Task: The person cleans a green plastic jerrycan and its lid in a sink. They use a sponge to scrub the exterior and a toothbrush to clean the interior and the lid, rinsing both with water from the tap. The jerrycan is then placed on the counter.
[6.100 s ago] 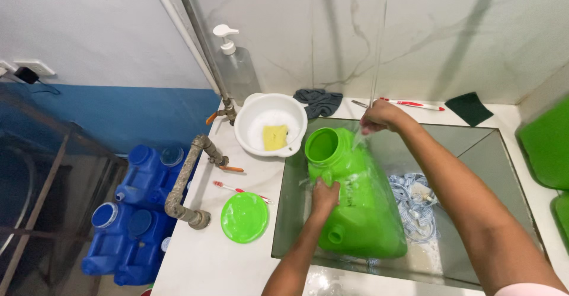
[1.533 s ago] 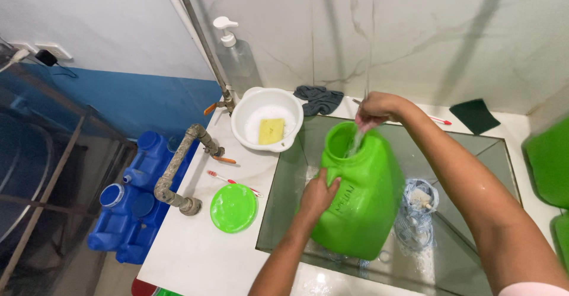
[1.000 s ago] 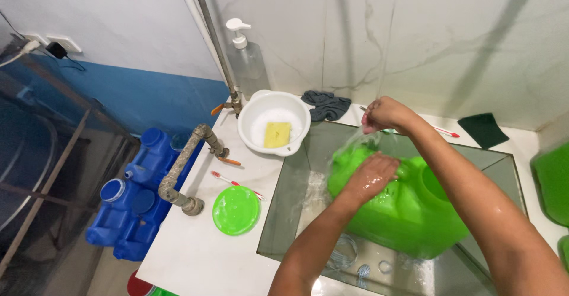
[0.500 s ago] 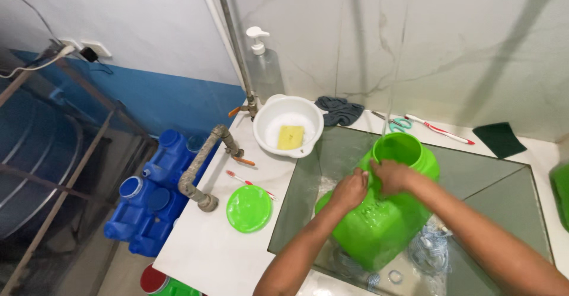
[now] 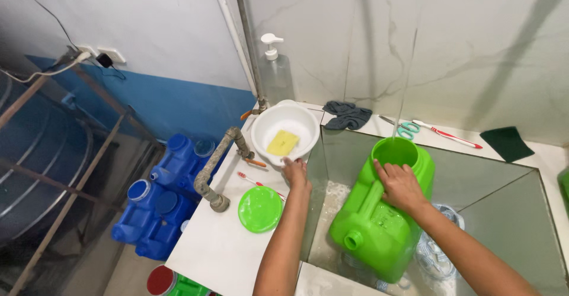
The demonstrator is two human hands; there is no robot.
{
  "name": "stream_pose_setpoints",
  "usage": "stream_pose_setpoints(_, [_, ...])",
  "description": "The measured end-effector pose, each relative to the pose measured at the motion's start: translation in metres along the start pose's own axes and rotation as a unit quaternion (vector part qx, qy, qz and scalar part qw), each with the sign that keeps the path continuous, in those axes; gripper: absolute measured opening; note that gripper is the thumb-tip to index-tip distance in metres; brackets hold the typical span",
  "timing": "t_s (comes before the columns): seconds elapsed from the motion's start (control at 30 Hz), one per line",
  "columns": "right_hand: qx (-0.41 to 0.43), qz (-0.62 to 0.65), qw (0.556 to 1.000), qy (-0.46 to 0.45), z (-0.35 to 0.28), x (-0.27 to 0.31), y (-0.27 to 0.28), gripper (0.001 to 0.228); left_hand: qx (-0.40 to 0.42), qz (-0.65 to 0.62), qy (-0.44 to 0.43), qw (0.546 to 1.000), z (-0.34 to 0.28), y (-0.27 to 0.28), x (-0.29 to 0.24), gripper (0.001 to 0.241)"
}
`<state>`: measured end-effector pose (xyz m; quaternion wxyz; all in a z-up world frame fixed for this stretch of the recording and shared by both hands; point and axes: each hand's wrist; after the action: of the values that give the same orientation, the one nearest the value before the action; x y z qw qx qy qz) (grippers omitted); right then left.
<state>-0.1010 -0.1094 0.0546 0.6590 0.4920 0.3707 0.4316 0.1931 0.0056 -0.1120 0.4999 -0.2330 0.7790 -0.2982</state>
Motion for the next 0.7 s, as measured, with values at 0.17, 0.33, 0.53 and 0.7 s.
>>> stream_pose_setpoints(0.17, [-0.029,0.012,0.999,0.018,-0.004,-0.012,0.012,0.09,0.138,0.179,0.121,0.967,-0.093,0.039,0.017,0.052])
stream_pose_setpoints(0.33, [-0.124,0.027,0.991,0.029,0.055,0.001,0.107,0.071,0.24,0.326,0.348,0.846,-0.138,0.067,-0.028,0.062])
stream_pose_setpoints(0.53, [-0.29,-0.004,0.956,0.036,0.127,-0.017,0.249,0.05,0.275,0.292,0.368,0.839,-0.143,0.063,-0.067,0.09])
stream_pose_setpoints(0.7, [-0.109,-0.034,0.989,-0.089,0.152,-0.013,0.253,0.035,0.232,0.1,0.46,0.851,-0.244,0.07,-0.128,0.088])
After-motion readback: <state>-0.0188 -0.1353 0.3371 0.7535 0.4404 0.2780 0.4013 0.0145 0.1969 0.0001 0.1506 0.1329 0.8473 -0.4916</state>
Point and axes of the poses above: each hand's wrist, its own z-axis towards the middle knuckle, its own y-axis out of the back of the hand, x = y × z, and after that the axes turned 2 degrees about -y, right-handed
